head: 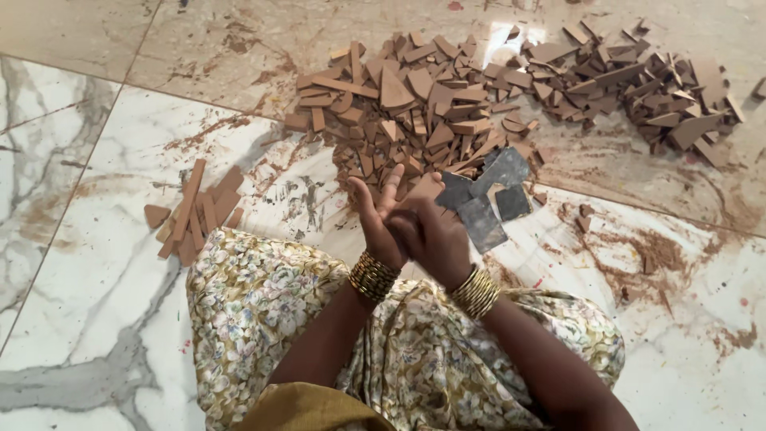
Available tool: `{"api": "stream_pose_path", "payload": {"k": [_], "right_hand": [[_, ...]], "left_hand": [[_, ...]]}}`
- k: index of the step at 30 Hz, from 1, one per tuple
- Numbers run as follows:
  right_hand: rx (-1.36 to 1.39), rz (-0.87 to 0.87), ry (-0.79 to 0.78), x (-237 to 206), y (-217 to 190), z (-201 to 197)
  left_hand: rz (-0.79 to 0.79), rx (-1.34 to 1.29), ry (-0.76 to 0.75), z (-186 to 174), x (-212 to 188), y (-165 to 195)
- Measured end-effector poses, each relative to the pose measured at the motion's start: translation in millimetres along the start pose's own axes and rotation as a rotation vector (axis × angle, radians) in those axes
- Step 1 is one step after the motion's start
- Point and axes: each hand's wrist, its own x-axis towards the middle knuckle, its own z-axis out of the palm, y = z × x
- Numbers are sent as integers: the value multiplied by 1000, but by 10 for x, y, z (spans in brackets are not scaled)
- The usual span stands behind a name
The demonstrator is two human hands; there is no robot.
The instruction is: The person sits on a tiled floor in front of a large pile of small broken brown pieces. They pick up pieces one at a time, hold and turn them, rub some against a dark flat block, and place them into separate groups on the floor.
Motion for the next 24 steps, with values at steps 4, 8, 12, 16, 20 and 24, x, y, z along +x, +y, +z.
{"api": "stream_pose_path", "payload": {"k": [4, 8, 12, 16, 20, 24], "right_hand": [[15, 20, 134, 4, 6, 26], [29, 65, 149, -14, -37, 31], [-111, -12, 101, -40, -81, 34], [-40, 117, 152, 52, 45, -36], [60, -40, 84, -68, -83, 63], [-66, 95, -26, -53, -224, 88]], "left_hand": [[-29, -178, 11, -104, -31, -41], [-57, -191, 8, -147, -6, -66], [-68, -171, 87, -146, 20, -91], [-62, -97, 135, -141, 2, -175], [4, -137, 10, -220, 48, -183], [69, -62, 139, -443, 103, -72]]}}
